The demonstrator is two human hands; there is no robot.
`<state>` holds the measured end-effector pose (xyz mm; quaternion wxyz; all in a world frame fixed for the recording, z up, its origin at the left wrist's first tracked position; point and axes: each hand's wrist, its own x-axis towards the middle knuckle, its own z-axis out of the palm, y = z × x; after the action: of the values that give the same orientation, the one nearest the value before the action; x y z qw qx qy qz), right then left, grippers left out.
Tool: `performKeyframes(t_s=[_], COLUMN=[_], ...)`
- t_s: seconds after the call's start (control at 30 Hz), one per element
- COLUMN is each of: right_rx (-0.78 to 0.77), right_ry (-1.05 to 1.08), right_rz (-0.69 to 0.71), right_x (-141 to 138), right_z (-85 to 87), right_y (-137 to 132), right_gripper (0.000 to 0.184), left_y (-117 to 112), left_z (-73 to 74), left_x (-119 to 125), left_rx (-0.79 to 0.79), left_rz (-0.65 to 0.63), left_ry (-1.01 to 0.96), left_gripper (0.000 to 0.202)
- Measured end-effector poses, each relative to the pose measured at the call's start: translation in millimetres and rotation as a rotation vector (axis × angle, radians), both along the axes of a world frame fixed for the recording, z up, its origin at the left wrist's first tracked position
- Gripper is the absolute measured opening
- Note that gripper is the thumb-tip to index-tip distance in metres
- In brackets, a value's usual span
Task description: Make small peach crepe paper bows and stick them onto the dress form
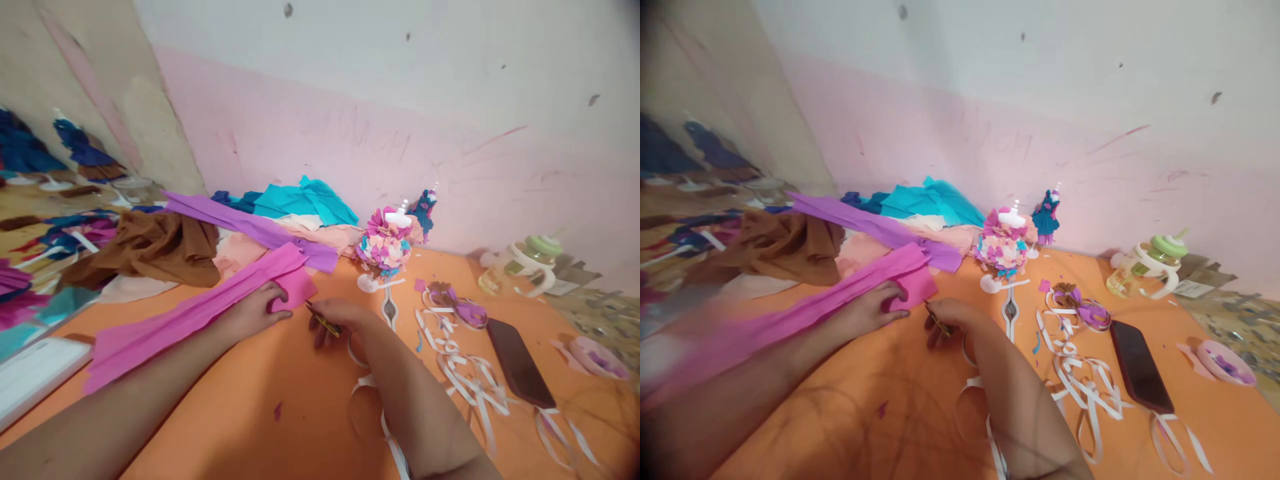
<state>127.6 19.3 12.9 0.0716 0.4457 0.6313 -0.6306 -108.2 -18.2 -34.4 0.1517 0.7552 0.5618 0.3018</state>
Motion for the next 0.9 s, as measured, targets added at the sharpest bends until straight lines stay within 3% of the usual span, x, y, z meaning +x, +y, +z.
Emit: performKeyframes(t_s=[0.5, 0.9], right_rx=[-0.007, 0.067], right_ry=[0.044, 0.070], right_rz=[-0.030, -0.122], right_x=[-3.5, -13.5], right_z=[4.3, -7.1], right_y=[-1.2, -1.8], right_gripper=[0.056, 0.063], left_y=[4.9, 1.0], left_z=[-14.0, -11.2], left_x=[4.2, 10.0], left_rx=[0.163, 0.269], left_rz=[-0.062, -0.116], left_ry=[0.132, 0.118], left_gripper=[0.020, 0.016])
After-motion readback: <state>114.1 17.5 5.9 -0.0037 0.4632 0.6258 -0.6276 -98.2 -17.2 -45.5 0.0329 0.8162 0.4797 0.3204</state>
